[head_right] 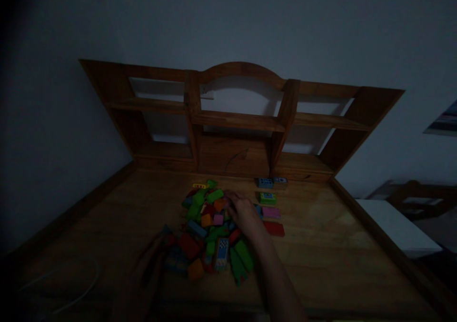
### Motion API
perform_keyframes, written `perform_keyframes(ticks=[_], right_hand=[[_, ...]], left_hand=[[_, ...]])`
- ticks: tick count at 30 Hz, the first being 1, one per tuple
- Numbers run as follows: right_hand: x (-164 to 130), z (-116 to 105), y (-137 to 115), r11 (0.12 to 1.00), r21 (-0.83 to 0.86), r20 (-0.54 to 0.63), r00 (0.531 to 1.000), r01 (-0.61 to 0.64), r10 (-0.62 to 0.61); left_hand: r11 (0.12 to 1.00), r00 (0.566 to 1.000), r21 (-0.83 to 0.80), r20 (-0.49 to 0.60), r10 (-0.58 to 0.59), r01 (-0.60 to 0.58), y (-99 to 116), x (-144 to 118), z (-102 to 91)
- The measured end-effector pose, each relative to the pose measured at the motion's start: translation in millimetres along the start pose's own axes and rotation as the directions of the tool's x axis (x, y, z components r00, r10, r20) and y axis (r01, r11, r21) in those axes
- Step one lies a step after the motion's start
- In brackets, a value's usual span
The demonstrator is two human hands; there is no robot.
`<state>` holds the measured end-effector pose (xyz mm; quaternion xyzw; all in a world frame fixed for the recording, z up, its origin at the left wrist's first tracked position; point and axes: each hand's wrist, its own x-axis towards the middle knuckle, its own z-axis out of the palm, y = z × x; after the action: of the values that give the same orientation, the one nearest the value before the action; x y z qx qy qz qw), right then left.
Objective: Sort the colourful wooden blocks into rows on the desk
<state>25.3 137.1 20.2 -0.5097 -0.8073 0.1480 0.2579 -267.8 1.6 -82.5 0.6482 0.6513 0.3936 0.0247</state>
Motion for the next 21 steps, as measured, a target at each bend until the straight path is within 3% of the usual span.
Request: perform_keyframes(ticks=[5,11,16,21], right_hand=[[-5.0,0.7,-3.0,0.999,-0.017,-0.044,0.998,-0.035,0.035],[-10.9,-4.5,-6.2,0.999,0.0,-0.033,0.999,-0.038,0.038],[-9.7,-3.2,-7.7,0.999,-0.001,-0.037,0.998,-0.049,0.049],[-11.1,-18.0,-5.0,0.993,-0.024,-0.084,0.99,-0.113,0.111]], left_hand=[[0.991,0.99,0.051,-0.072,0.124,-0.121,-1.1,-0.8,-1.8],[0.998,1.0,0.049,-0.011,0.025,-0.025,-0.2,-4.0,-1.8],[0.999,0.997,-0.024,-0.066,-0.034,0.033,8.1,-1.0,-2.6],[0.997,0.999,-0.063,-0.025,-0.036,0.034,20.2,0.2,-10.9]])
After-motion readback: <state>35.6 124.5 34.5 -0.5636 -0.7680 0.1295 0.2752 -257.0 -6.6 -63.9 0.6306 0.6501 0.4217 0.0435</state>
